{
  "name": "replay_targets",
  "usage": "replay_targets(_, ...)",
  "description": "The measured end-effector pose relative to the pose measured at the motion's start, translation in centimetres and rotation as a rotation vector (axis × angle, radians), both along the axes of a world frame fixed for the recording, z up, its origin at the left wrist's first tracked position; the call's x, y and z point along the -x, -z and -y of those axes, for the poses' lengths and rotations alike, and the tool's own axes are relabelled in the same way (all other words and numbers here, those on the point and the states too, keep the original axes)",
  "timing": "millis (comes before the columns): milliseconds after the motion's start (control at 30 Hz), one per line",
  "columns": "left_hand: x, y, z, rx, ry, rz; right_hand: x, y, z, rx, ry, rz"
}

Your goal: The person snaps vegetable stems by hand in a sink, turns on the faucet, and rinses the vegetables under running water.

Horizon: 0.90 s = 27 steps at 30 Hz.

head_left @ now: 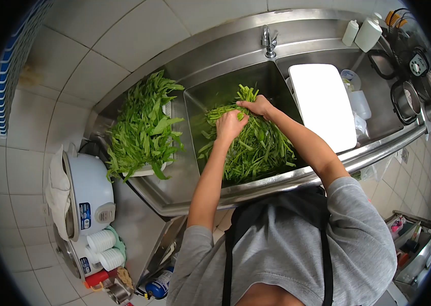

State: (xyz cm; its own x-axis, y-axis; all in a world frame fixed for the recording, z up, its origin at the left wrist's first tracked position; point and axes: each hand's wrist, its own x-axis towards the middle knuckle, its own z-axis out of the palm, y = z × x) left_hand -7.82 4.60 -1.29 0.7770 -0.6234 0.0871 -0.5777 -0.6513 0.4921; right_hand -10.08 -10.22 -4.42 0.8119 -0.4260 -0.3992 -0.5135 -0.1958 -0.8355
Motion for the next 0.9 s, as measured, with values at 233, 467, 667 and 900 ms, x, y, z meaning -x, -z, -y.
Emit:
replay_targets(233,-0.9,-0.3,-1.5,0.051,0.049,-0.443,0.4,-1.5,1.7,-0.315,0.037,0.191)
replay_targets(467,-1.2,-0.2,-1.9,0.175,-0.014,-0.799,-0.2,-0.5,1.6,-0.17,-0.169,0.263)
replay_targets(667,-1.5,1.0,-1.5,0.244,0.031,-0.707,0.2,-1.1,0.9,-0.005,-0.21,0.202)
replay_targets(900,-1.2,1.3,-1.4,0.501,-0.311,-0.664,0.5,-1.9,0.3,0.275,-0.004,0.24)
